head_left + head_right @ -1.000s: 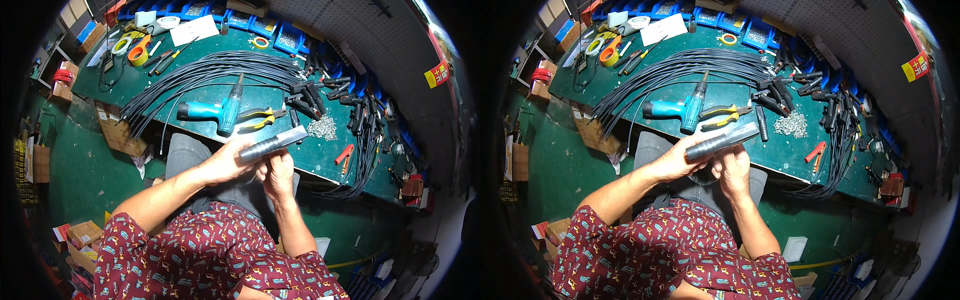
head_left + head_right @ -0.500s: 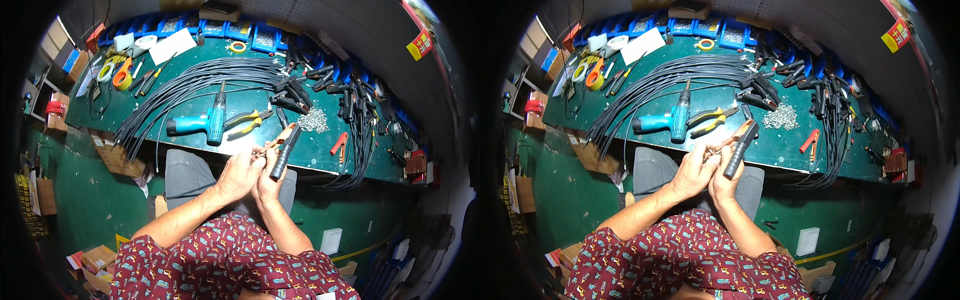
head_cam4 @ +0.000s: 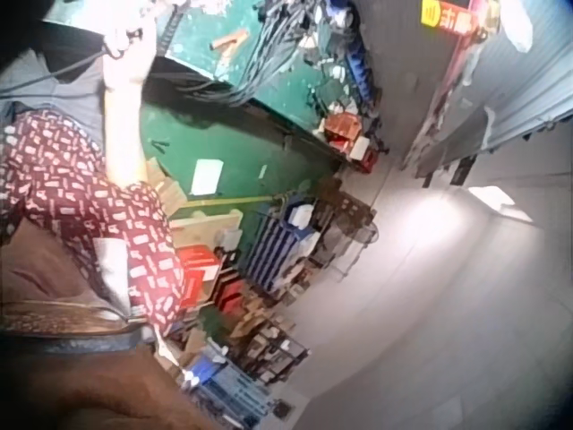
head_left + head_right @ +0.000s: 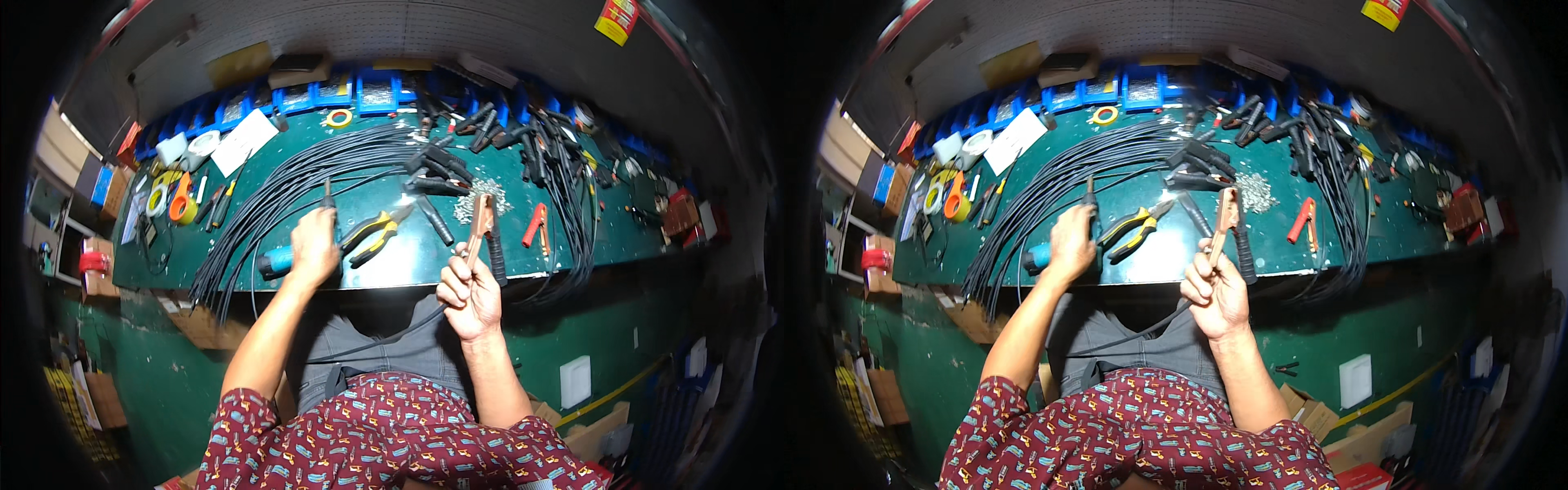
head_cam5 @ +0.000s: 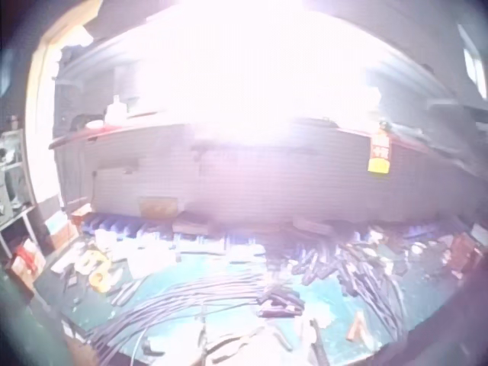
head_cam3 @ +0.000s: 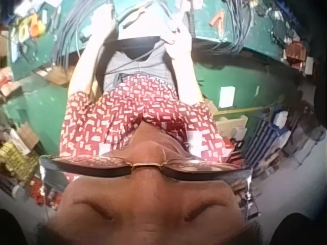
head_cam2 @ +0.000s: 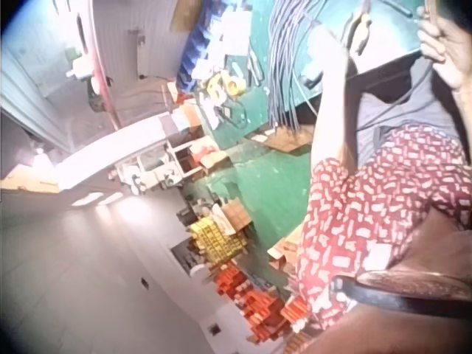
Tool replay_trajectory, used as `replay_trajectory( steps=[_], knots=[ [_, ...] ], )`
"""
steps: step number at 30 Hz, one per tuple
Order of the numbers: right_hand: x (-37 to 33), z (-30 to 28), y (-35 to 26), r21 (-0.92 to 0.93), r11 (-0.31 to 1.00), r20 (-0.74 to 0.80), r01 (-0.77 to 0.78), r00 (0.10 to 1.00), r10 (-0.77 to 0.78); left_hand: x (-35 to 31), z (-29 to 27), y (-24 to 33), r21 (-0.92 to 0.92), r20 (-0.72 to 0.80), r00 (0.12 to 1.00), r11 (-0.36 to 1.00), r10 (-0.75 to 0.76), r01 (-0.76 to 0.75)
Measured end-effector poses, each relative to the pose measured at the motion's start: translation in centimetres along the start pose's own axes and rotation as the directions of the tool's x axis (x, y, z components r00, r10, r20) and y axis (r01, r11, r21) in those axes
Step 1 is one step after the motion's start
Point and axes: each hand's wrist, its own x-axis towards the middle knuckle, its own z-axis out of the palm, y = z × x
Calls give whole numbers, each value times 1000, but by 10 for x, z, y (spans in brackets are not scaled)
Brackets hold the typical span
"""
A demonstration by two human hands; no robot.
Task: The person assembles black cables by stripping ends with pliers, inserting metal connectors, and crimping them using a power drill. They repeat this process for multiple cables, placing finished units on the workbench.
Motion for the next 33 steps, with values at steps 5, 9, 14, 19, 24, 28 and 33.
replay_trajectory(
  steps=[5, 9, 14, 19, 24, 28, 33],
  knots=[
    [-13, -1, -4, 2, 998, 105, -55, 993, 55, -30, -15, -32, 286, 330, 928, 955, -174, 77],
    [-12, 6, 1, -51, 993, 49, -105, 993, 108, -28, -21, -39, 169, 360, 918, 979, -168, 113],
    [-15, 4, 4, -213, 972, 7, -97, 995, 101, -47, -62, -23, -91, 233, 944, 961, -234, 261],
    [-9, 9, 11, -218, 967, 0, -132, 991, 135, -114, -101, 3, -797, 399, 862, 347, -312, 495],
    [-5, 21, 22, -223, 957, -29, -184, 983, 182, -133, -119, 45, -794, 601, 798, -141, -34, 592],
    [-7, 27, 26, -236, 952, -28, -197, 980, 196, -135, -113, 50, -786, 611, 790, -154, -51, 599],
    [-10, 28, 24, -279, 934, -61, -224, 975, 216, -136, -108, 47, -782, 616, 786, -156, -51, 603]
  ],
)
